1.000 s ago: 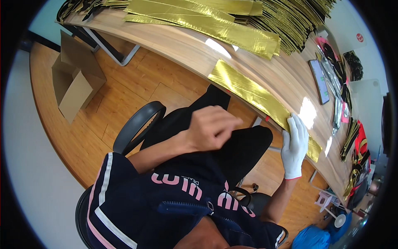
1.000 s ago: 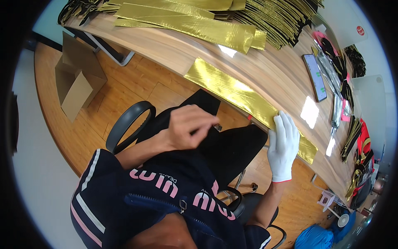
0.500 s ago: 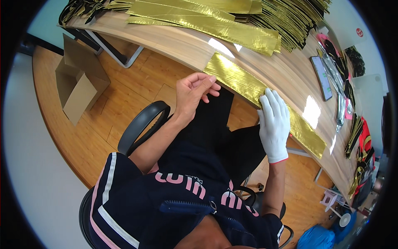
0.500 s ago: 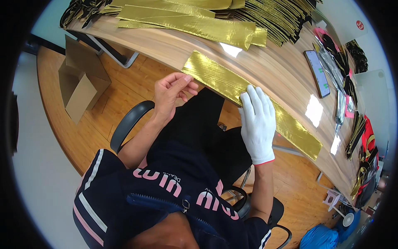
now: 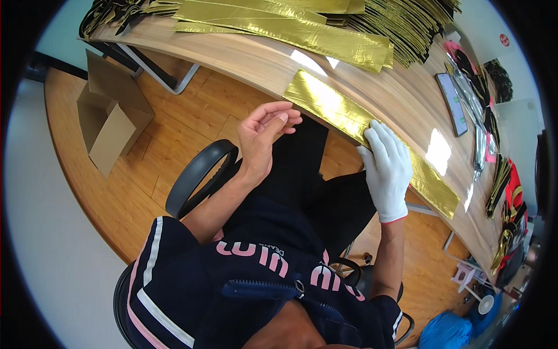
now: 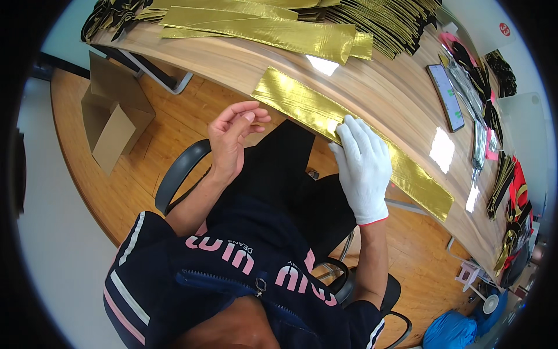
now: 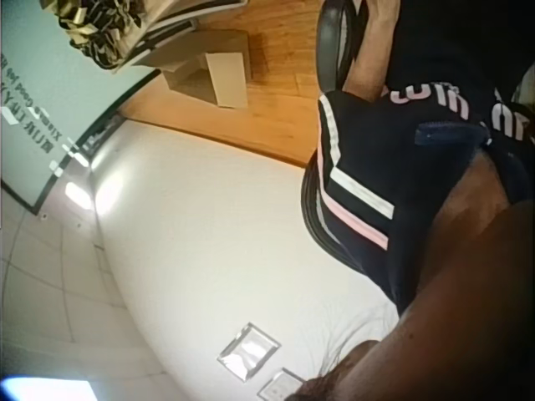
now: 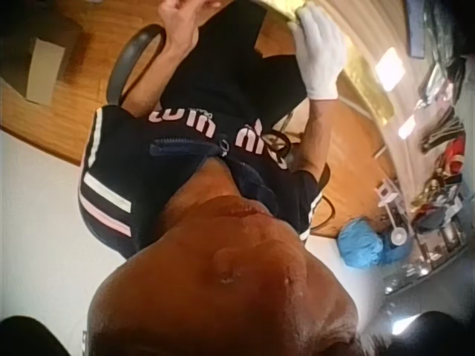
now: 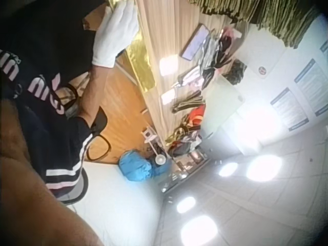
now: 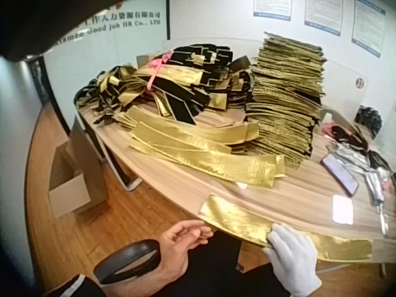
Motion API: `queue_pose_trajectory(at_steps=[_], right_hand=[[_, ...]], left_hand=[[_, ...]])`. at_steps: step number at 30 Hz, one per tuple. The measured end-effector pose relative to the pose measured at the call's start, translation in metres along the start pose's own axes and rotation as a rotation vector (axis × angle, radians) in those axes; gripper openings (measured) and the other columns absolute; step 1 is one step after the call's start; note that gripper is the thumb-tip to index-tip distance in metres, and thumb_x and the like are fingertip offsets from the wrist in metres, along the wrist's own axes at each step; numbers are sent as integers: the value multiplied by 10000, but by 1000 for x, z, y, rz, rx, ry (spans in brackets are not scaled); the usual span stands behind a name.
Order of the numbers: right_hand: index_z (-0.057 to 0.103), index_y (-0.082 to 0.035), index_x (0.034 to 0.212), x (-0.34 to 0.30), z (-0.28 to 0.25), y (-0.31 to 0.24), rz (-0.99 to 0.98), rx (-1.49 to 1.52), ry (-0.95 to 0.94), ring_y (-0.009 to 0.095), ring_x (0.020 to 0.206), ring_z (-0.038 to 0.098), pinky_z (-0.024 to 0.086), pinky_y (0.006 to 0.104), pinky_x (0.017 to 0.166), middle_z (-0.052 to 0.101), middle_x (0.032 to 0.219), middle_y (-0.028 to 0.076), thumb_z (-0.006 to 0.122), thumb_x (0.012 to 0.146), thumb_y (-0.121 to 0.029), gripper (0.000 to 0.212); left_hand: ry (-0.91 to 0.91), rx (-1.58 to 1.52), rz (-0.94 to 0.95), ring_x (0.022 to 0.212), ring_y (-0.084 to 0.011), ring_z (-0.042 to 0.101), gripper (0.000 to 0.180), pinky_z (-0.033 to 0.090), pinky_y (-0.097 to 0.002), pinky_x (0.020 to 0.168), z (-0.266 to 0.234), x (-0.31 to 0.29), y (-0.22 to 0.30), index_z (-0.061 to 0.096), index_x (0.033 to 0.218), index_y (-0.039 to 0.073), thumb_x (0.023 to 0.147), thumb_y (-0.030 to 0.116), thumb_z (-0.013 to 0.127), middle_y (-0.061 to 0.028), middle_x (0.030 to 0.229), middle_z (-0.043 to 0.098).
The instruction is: The person is folding gold-colored ribbons over black cardboard strips and stacking the finished items.
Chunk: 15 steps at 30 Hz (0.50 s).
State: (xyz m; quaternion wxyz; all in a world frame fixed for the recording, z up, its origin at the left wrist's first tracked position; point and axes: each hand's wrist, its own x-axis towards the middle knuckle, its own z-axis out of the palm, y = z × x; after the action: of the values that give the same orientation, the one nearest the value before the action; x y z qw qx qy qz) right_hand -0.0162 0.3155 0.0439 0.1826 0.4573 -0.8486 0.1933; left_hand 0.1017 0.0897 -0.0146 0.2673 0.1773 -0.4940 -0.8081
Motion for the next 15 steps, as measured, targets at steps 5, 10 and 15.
queue_pose_trajectory(at_steps=[5, 10, 15], right_hand=[[749, -64, 1112, 1, -3, 5, 35, 55, -13, 306, 1132, 701, 537, 391, 962, 751, 1227, 101, 815, 847, -100, 276], [767, -63, 1030, -1, -1, 4, 0, 77, 48, 294, 1065, 722, 550, 378, 935, 769, 1161, 91, 822, 838, -89, 202], [739, -56, 1127, 3, -8, 6, 23, 116, -49, 315, 1153, 688, 531, 405, 983, 742, 1237, 106, 842, 822, -107, 326]], left_hand=[[40, -116, -78, 1042, -257, 757, 283, 618, -336, 869, 8, -2, 6, 644, 1287, -66, 1026, 36, 605, -195, 1169, 744], [8, -100, -85, 1101, -290, 747, 337, 629, -344, 890, 8, -3, 11, 624, 1326, -94, 1018, 43, 621, -213, 1195, 730], [5, -124, -152, 1086, -280, 751, 354, 635, -340, 868, 2, -1, 8, 617, 1347, -93, 1025, 54, 607, -208, 1207, 730]])
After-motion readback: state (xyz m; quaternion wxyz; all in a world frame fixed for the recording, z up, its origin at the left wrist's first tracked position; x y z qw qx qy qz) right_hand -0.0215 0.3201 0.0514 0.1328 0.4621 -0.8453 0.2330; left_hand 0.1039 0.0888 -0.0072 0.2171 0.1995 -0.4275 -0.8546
